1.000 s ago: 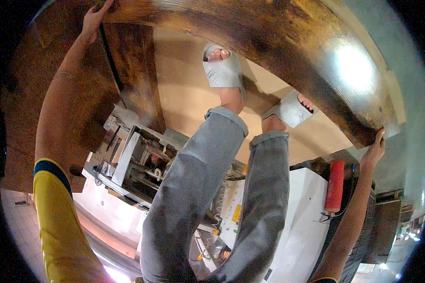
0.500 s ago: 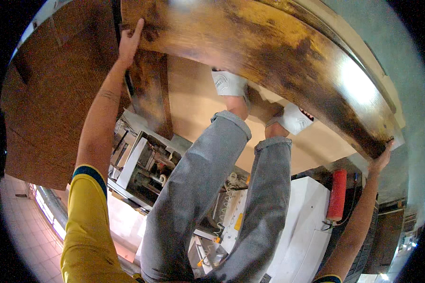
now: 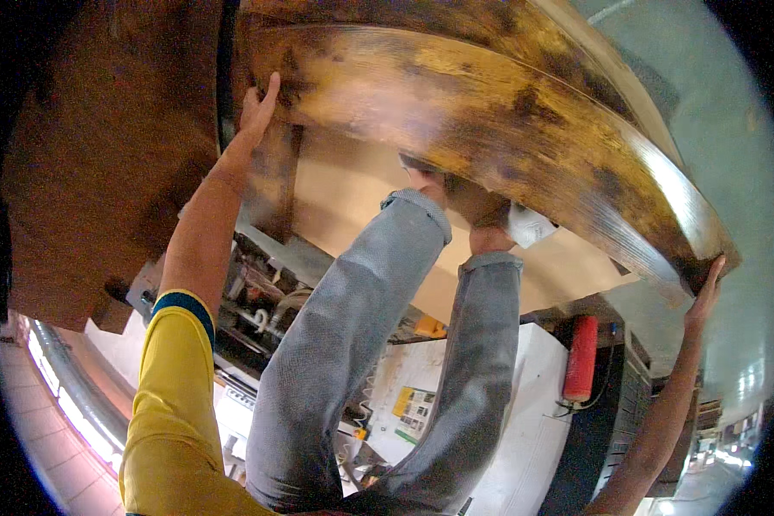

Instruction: The person positions wood panels on a machine bed, uses a blow-gun to clear the surface, and stacks the panels on a nearby pile.

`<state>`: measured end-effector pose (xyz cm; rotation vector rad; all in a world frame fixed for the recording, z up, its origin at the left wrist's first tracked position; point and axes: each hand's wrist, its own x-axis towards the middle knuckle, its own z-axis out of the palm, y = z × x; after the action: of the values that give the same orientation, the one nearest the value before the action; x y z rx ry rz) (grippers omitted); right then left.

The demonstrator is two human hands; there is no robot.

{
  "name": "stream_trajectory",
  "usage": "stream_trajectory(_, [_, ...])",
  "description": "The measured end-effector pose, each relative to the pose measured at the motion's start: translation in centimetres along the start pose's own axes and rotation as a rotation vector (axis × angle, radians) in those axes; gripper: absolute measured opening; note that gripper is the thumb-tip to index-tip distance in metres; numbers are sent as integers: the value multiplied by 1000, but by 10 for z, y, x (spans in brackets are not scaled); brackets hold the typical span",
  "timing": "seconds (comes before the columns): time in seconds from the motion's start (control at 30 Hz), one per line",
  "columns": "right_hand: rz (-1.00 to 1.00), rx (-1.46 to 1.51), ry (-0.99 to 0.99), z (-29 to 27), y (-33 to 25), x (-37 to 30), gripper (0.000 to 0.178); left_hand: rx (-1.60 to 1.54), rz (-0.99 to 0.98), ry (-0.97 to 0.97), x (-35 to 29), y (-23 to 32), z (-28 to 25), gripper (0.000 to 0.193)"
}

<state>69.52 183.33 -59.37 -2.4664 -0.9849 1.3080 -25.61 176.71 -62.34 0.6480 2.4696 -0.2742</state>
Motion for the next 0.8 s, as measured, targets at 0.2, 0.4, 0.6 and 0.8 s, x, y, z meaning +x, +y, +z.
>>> stream_trajectory(0.2, [-46, -68, 41, 13, -145, 59, 104, -195, -216, -66, -14, -103, 30, 124])
stream_trajectory(0.4, [-764, -478, 35, 109, -324, 72, 81, -569, -417, -206, -49, -198, 42, 124])
stream_trajectory(0.6, [-1076, -672, -81, 244, -505, 36, 80, -864, -550, -142, -93, -278, 91, 125])
stream_trajectory(0.8, [-1229, -682, -223, 460, -558, -70, 113, -298, -494, 51, -273, -264, 207, 103])
